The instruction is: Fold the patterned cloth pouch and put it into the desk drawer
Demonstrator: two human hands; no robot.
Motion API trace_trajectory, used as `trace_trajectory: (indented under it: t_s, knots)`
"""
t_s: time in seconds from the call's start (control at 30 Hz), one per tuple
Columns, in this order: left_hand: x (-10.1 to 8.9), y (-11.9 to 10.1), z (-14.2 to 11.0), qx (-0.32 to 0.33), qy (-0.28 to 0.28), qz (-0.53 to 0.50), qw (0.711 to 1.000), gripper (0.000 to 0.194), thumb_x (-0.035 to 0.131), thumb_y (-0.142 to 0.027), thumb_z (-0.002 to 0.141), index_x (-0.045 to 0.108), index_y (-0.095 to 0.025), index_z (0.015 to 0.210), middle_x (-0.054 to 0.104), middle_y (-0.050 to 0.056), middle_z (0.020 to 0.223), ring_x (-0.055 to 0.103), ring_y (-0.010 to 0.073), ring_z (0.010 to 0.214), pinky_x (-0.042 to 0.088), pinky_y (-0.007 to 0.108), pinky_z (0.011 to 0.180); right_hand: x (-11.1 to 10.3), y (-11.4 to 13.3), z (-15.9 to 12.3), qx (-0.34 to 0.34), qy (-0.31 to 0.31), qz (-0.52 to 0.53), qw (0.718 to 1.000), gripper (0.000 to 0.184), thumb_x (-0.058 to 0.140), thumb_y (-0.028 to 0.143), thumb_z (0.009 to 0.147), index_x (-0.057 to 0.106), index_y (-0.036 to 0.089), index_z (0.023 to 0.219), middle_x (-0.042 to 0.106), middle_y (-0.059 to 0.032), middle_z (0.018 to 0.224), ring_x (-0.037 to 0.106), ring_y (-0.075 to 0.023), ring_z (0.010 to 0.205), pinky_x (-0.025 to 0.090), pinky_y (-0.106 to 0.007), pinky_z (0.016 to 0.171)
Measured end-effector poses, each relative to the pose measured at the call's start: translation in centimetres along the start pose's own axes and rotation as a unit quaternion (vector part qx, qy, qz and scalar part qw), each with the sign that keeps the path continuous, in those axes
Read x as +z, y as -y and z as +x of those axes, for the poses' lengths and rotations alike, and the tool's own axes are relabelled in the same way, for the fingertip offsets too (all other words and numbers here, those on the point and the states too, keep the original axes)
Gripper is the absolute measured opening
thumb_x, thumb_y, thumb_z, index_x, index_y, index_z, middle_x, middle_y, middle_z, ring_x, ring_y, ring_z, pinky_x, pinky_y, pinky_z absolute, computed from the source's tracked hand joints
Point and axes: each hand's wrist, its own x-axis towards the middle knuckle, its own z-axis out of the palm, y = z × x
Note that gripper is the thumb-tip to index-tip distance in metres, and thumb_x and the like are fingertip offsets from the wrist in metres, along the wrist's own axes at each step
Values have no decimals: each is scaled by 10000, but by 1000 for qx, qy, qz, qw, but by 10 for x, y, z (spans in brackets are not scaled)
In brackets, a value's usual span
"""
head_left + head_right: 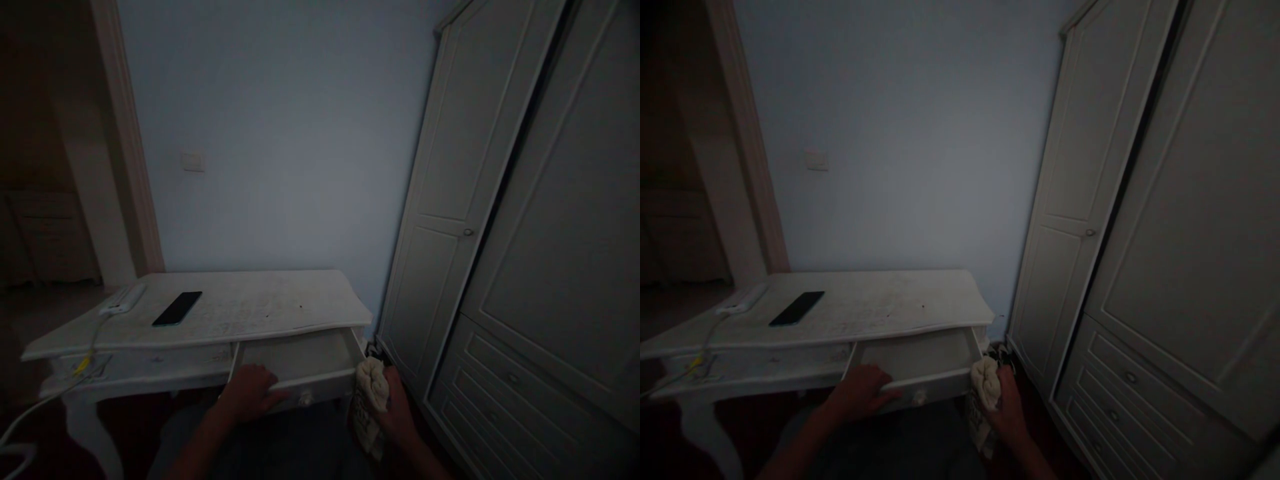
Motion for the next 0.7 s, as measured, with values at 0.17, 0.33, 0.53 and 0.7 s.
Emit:
trace_trajectory:
  t_s: [0.17, 0.33, 0.53, 0.7]
  knots:
    - [-3, -4, -1, -9, 11, 5, 1000, 587, 412, -649, 1049, 789, -209, 1144, 780, 165, 1102, 722, 370, 1081, 522, 484, 938, -1, -1, 1, -3, -9, -15, 1000, 409, 741, 604, 777, 560, 281, 950, 595, -79, 910, 615, -313, 834, 564, -483, 743]
    - [7, 0, 0, 4, -5, 12, 1000, 598, 385, -642, 1057, 787, -203, 1114, 783, 169, 1070, 730, 370, 1053, 528, 486, 924, -2, -5, -1, -40, -27, -7, 999, 395, 783, 513, 746, 581, 266, 979, 618, -73, 921, 643, -312, 831, 560, -464, 726]
    - [10, 0, -1, -12, -3, -5, 1000, 581, 408, -645, 1047, 785, -214, 1146, 782, 165, 1097, 723, 380, 1073, 519, 490, 932, -18, 8, 18, -54, -29, -10, 998, 355, 716, 442, 789, 607, 245, 1064, 657, -43, 977, 652, -270, 885, 556, -384, 769]
    - [3, -5, -2, -30, 3, -14, 999, 586, 424, -663, 1027, 785, -217, 1149, 782, 168, 1119, 719, 383, 1093, 515, 480, 934, -23, 41, 60, -42, 18, -85, 995, 414, 656, 405, 810, 645, 229, 1185, 683, -82, 1120, 642, -296, 1054, 524, -417, 934]
